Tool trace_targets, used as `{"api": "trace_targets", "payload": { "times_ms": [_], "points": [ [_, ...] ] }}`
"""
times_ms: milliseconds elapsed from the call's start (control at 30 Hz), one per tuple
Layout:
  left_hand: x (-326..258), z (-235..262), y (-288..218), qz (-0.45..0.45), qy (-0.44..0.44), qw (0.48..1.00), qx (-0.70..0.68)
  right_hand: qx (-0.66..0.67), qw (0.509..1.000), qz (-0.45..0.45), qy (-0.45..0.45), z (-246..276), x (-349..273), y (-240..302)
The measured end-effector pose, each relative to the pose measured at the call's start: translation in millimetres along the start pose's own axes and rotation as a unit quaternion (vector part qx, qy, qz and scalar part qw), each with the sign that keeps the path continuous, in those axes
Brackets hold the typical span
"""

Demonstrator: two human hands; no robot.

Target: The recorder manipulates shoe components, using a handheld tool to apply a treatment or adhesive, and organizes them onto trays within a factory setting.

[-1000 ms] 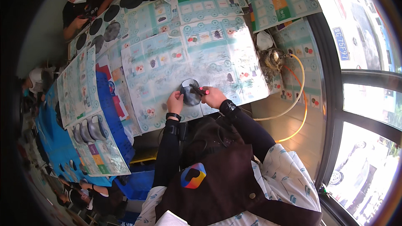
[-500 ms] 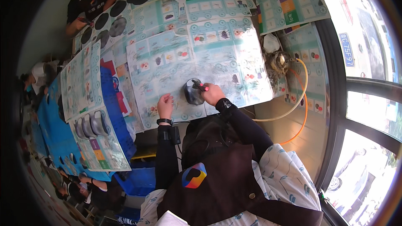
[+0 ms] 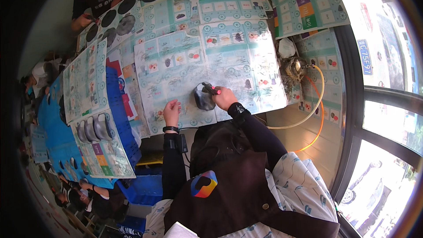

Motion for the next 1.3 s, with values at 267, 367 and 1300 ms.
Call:
{"api": "trace_targets", "payload": {
  "times_ms": [267,367,1300],
  "points": [
    [-3,-6,-16,0.016,0.006,1.0,-0.002,0.0,0.997,0.042,0.059,-1,5,-8],
    [-4,-6,-18,0.015,0.004,1.0,-0.01,-0.034,0.992,0.034,0.117,1,6,-11],
    [16,-54,3,-0.03,0.07,0.983,0.169,-0.147,0.981,0.097,0.084,12,-23,3]
  ]
}}
Point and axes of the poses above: each hand's wrist, its own x-axis towards the middle knuckle, its own z-axis out of the back of the hand, y = z × x, the point moved 3 cm from there along x, towards the middle knuckle, and after that the axes turned 7 degrees about -z, right-handed, at the moved point
